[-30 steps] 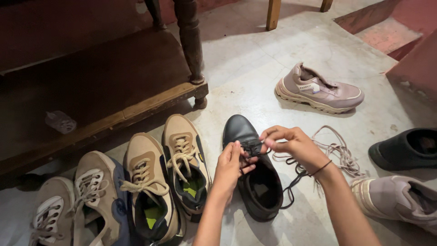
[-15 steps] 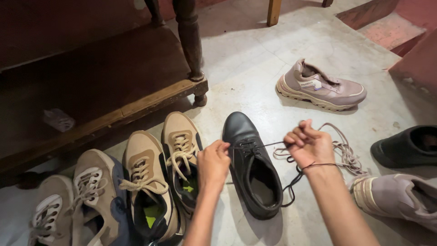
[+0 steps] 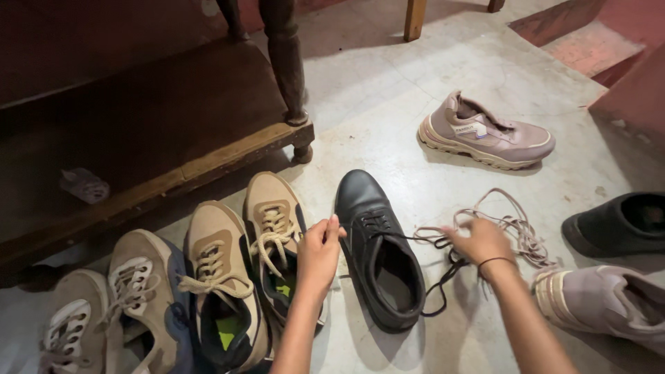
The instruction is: The person ties the laces of a beige sneaker, then moves to a black shoe and threads a black lace through its eyelets, pulling it tight and continuing to lace the shoe.
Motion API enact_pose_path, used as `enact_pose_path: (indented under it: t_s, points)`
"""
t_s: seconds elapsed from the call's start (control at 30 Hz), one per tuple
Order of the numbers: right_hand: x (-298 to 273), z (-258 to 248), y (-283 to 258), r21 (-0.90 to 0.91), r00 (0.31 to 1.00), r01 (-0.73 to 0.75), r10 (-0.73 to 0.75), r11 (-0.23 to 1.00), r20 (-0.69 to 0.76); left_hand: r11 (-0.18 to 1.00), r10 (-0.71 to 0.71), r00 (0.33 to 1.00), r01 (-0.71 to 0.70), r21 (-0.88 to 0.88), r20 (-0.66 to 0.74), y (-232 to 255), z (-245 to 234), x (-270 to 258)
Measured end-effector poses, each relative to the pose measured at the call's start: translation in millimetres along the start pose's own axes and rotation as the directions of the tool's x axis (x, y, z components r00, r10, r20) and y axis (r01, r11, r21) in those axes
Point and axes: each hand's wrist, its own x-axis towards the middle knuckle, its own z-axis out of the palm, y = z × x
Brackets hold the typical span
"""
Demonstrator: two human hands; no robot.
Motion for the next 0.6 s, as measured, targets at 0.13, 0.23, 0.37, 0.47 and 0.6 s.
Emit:
enact_pose_path:
  t_s: [0.13, 0.23, 0.37, 0.47, 0.6]
  points:
    - [-24.9, 15.2, -35.4, 0.523, 0.928, 0.250, -0.357, 0.815, 0.112, 0.904, -0.088, 0.985, 0.143, -0.402, 0.150, 0.2, 17.2, 0.9]
    - [-45.4, 14.3, -54.7, 0.493, 0.959, 0.208, -0.276, 0.845, 0.069, 0.846, -0.068, 0.971, 0.179, -0.502, 0.231, 12.3, 23.5, -3.2]
    - [-47.6, -5.6, -64.2, 0.364, 0.962, 0.231, -0.268, 0.902, 0.056, 0.831, -0.024, 0.971, 0.152, -0.536, 0.239, 26.2, 33.0, -8.4]
    - [-40.6, -26.2, -57.4, 0.481, 0.867, 0.133, -0.337, 0.867, 0.367, 0.826, -0.018, 0.981, 0.125, -0.550, 0.195, 26.4, 40.3, -11.5]
    - [-40.4, -43.9, -49.2, 0.735, 0.753, 0.041, -0.505, 0.677, 0.423, 0.831, -0.029, 0.981, 0.129, -0.541, 0.190, 20.6, 46.8, -11.0]
